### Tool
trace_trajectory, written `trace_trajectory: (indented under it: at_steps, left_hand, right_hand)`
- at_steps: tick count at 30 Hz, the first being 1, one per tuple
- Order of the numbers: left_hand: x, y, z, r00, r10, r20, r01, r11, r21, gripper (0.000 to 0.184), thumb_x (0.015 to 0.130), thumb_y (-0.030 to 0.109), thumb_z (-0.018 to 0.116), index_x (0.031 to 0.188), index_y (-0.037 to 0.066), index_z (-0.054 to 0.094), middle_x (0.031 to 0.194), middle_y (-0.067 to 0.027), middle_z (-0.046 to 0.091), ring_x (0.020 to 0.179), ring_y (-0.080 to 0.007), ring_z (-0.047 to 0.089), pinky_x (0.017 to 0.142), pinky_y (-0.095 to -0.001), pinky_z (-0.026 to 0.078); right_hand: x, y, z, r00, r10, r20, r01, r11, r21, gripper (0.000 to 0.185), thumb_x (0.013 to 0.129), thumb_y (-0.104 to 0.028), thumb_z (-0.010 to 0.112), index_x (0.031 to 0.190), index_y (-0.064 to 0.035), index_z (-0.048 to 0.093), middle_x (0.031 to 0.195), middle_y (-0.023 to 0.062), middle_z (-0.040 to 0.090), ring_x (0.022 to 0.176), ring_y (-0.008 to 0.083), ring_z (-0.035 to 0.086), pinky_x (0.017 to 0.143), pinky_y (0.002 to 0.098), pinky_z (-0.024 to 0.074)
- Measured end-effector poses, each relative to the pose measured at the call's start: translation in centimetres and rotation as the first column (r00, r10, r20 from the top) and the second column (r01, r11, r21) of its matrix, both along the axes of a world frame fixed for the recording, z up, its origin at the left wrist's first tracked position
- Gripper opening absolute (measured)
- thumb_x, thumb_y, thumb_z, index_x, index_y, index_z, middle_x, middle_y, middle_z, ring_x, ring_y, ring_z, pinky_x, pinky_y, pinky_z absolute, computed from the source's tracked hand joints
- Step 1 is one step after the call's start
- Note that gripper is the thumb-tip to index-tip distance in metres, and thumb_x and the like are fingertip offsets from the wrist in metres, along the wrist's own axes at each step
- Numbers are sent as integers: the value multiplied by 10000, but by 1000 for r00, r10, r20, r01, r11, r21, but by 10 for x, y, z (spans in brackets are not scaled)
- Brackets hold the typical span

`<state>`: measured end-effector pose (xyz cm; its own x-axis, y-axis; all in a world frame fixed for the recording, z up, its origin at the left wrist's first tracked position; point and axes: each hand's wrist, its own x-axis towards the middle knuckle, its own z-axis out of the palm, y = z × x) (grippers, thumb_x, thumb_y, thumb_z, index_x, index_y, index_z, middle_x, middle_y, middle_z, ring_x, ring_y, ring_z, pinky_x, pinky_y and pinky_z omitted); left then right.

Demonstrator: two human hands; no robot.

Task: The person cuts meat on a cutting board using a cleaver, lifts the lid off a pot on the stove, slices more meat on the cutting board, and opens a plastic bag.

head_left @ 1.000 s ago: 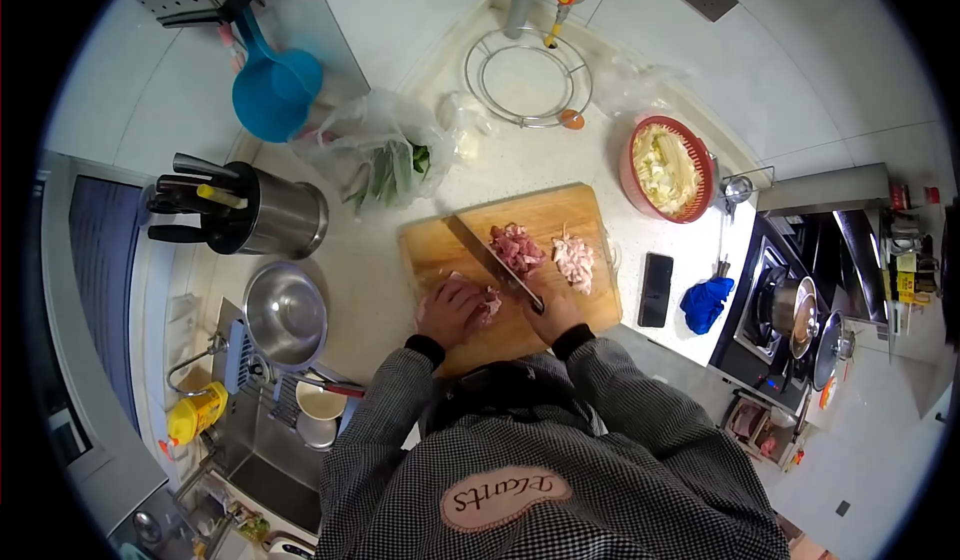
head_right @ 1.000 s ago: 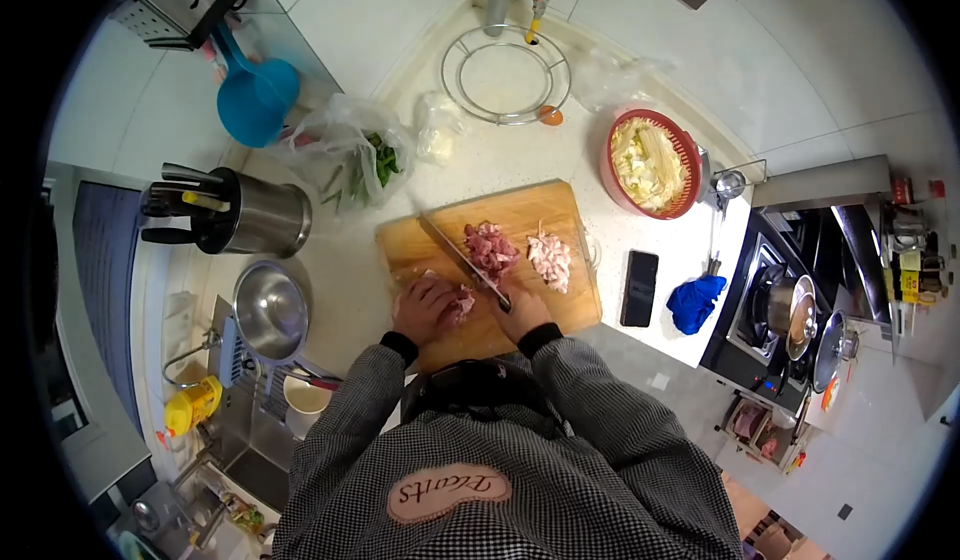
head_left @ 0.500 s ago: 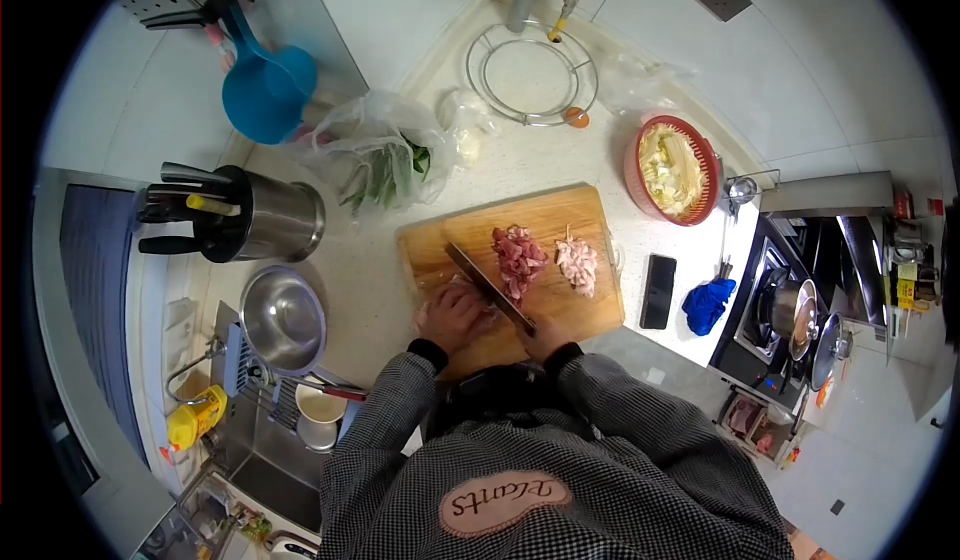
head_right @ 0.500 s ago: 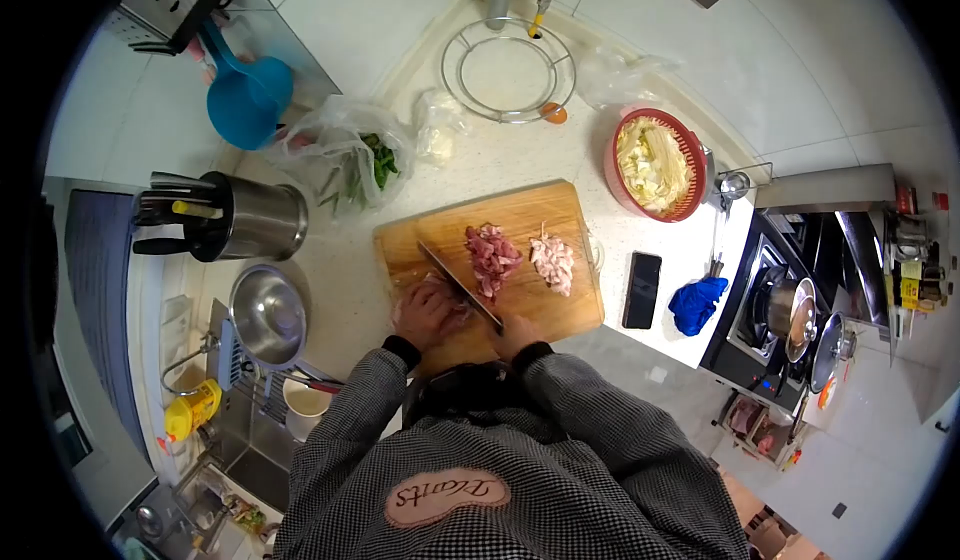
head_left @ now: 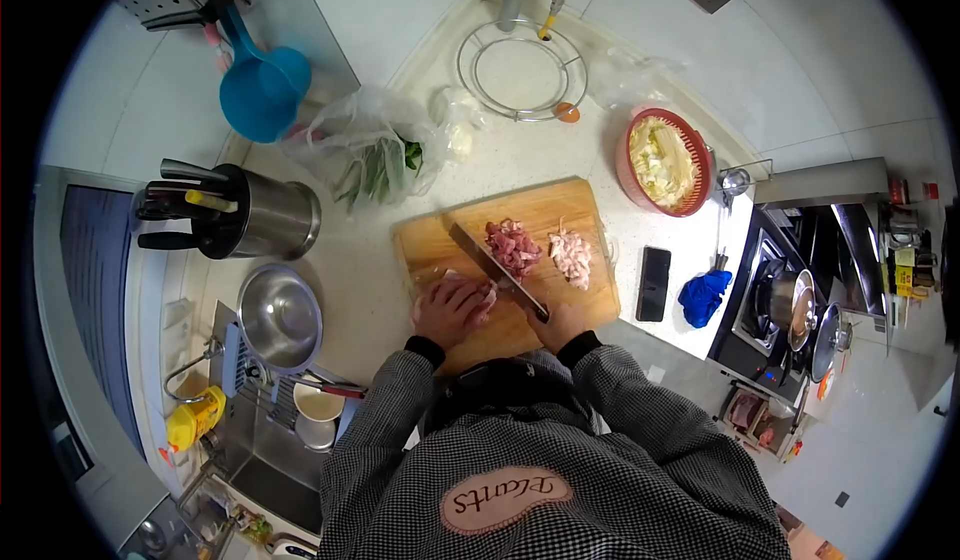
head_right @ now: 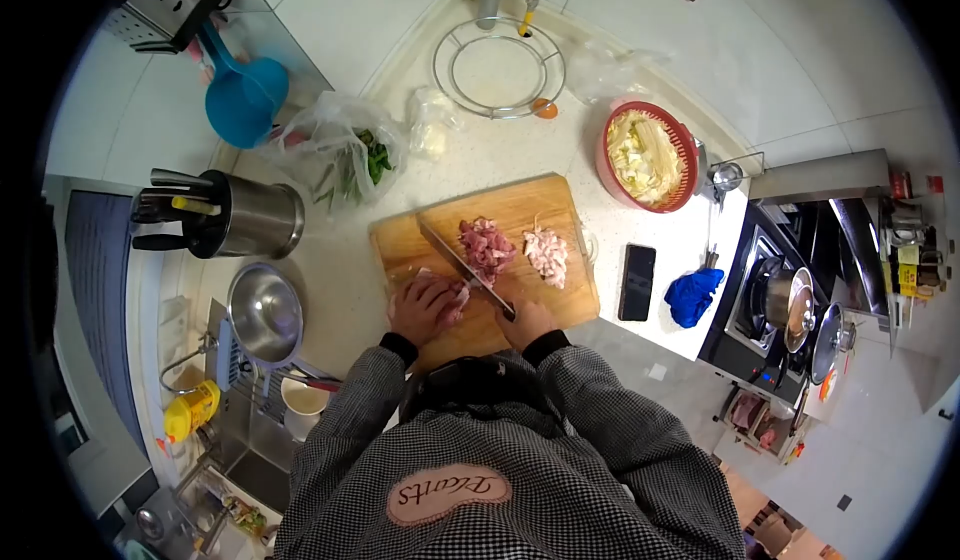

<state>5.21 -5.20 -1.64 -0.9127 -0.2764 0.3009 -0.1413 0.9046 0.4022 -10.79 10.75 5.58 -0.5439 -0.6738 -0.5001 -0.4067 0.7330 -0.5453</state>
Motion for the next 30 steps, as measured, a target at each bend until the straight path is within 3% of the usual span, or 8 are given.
trace_trajectory:
  at_steps: [5, 14, 16, 18, 26, 28, 29, 30]
  left_hand:
    - [0, 2, 1, 1000, 8, -4, -9, 1000, -22, 279, 718, 341, 665, 939, 174, 630, 1055, 10, 577, 1048, -184, 489, 937, -420, 337]
    - [-3, 3, -12, 998, 5, -62, -3, 1000, 25, 206, 719, 321, 687, 842, 163, 642, 976, 9, 601, 1010, -201, 508, 923, -439, 354]
    - [0, 7, -16, 999, 47, -7, -47, 999, 22, 218, 712, 321, 678, 858, 164, 638, 990, 15, 598, 1018, -203, 499, 924, -440, 347]
    - [5, 9, -19, 999, 25, 33, -25, 1000, -7, 233, 702, 317, 678, 871, 162, 635, 1001, 16, 596, 1022, -204, 495, 925, -438, 343]
    - [2, 8, -7, 998, 43, -54, -45, 998, -31, 239, 695, 261, 656, 907, 157, 623, 1039, 18, 589, 1020, -195, 495, 935, -424, 350]
    - [1, 7, -10, 998, 39, -52, -41, 999, -33, 239, 691, 256, 658, 901, 148, 620, 1030, 17, 588, 1011, -190, 502, 929, -422, 352]
    - [1, 7, -10, 998, 37, -57, -39, 999, -34, 239, 691, 256, 658, 901, 148, 620, 1030, 17, 588, 1011, -190, 502, 929, -422, 352]
    - [0, 8, -8, 996, 45, -72, -47, 998, -31, 238, 691, 255, 658, 899, 146, 620, 1025, 11, 588, 1009, -192, 503, 927, -423, 352]
  right_hand:
    - [18, 13, -4, 1000, 7, 27, -5, 997, -80, 230, 810, -268, 580, 797, -38, 565, 650, 194, 565, 630, 375, 565, 573, 441, 433]
    - [24, -9, -28, 998, -24, 58, 22, 999, 39, 208, 813, -263, 571, 806, -55, 568, 693, 186, 598, 691, 388, 577, 624, 462, 456]
    - [26, -33, -42, 999, 31, 28, -29, 996, -88, 211, 818, -271, 564, 819, -60, 577, 725, 196, 604, 725, 388, 579, 644, 465, 459]
    - [33, -55, -50, 999, 32, -26, -34, 997, -69, 208, 819, -273, 560, 836, -67, 586, 750, 196, 607, 742, 387, 578, 653, 466, 460]
    - [-10, -36, -30, 994, 61, -95, -71, 991, -113, 245, 809, -291, 568, 935, -81, 569, 795, 206, 620, 790, 393, 589, 702, 485, 466]
    - [-11, -24, -17, 979, 25, -203, -93, 939, -331, 236, 797, -279, 586, 928, -83, 584, 768, 203, 616, 764, 390, 591, 695, 481, 467]
    - [-9, -18, -4, 999, -9, -53, -3, 973, -232, 235, 791, -282, 591, 907, -78, 596, 750, 205, 610, 755, 392, 590, 685, 479, 467]
    - [-6, -11, -3, 998, -10, -57, -3, 973, -233, 235, 791, -282, 591, 907, -78, 596, 750, 205, 610, 755, 392, 590, 685, 479, 467]
